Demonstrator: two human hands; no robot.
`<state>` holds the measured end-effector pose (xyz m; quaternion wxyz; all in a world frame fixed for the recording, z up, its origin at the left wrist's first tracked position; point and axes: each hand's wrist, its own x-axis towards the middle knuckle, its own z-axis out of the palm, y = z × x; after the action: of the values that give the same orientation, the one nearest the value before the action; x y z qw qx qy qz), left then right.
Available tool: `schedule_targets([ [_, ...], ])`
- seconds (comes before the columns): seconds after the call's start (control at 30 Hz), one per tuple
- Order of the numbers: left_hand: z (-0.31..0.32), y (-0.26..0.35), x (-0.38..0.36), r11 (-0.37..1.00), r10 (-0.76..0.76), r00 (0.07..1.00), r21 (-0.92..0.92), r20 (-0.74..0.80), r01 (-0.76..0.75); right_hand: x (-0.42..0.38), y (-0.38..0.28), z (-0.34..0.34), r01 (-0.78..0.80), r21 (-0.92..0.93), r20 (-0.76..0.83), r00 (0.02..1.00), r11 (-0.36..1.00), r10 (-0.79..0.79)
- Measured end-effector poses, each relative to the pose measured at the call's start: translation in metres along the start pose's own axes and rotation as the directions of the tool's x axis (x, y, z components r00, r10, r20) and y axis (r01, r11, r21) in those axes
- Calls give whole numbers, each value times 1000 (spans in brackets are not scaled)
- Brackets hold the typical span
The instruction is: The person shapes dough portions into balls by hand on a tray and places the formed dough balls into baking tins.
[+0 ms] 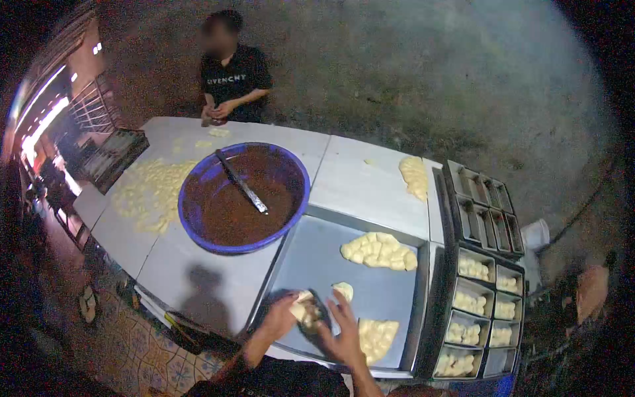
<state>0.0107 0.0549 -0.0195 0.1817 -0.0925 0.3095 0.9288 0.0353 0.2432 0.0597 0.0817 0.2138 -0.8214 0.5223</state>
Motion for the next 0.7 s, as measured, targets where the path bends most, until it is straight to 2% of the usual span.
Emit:
schedule_targets([
  [0.07,3,-20,-6,909,145,978,372,149,-191,-1,-8,17,5,-41,54,999,999,-3],
  [0.1,15,-27,-2,946,119,989,314,-90,-85,-4,-4,28,-5,-53,88,996,999,10],
  [0.13,24,-31,-1,974,73,944,227,-321,2,-8,1,37,-13,-66,124,992,998,21],
  [0.17,42,-12,-12,865,112,980,502,-167,-13,-16,0,45,7,-37,193,981,999,0],
  [0.2,32,-14,-8,865,119,979,502,-167,-19,-17,-3,54,119,-19,189,975,993,-113],
  [0.23,19,-19,2,970,192,979,166,-67,-178,-21,-9,57,111,-66,263,961,992,-90],
  [0.27,12,-21,9,937,291,957,-205,6,-284,-25,-17,56,106,-117,332,941,987,-62],
  [0.3,52,7,-9,938,195,952,-239,-234,-251,-27,-19,53,43,58,295,954,997,-58],
  [0.33,43,10,-6,939,151,958,-266,-245,-216,-30,-22,51,-19,235,260,965,972,-44],
  [0.37,37,12,-2,912,92,967,-370,-238,-177,-30,-24,46,-44,265,135,991,963,8],
  [0.4,31,13,1,873,29,974,-469,-227,-135,-27,-21,49,-97,373,6,995,923,103],
  [0.47,23,9,-1,775,116,987,-611,-114,-162,-15,-12,42,20,229,-147,989,973,14],
  [0.5,35,16,-7,811,125,984,-559,-126,-174,-5,-24,38,-14,171,-126,991,985,36],
  [0.53,41,14,-8,809,121,985,-563,-124,-170,-2,-18,46,-109,166,-75,990,980,122],
  [0.6,56,12,-14,935,150,966,-287,-211,-208,4,-14,71,-311,344,69,949,886,306],
  [0.63,67,13,-27,956,235,955,220,-182,-193,8,-19,79,-243,367,53,969,898,240],
  [0.67,62,0,-19,901,289,923,397,-254,-173,10,-16,81,-234,370,48,971,899,233],
  [0.7,56,-13,-14,857,397,902,421,-169,-298,14,-3,87,-303,500,54,946,811,320],
])
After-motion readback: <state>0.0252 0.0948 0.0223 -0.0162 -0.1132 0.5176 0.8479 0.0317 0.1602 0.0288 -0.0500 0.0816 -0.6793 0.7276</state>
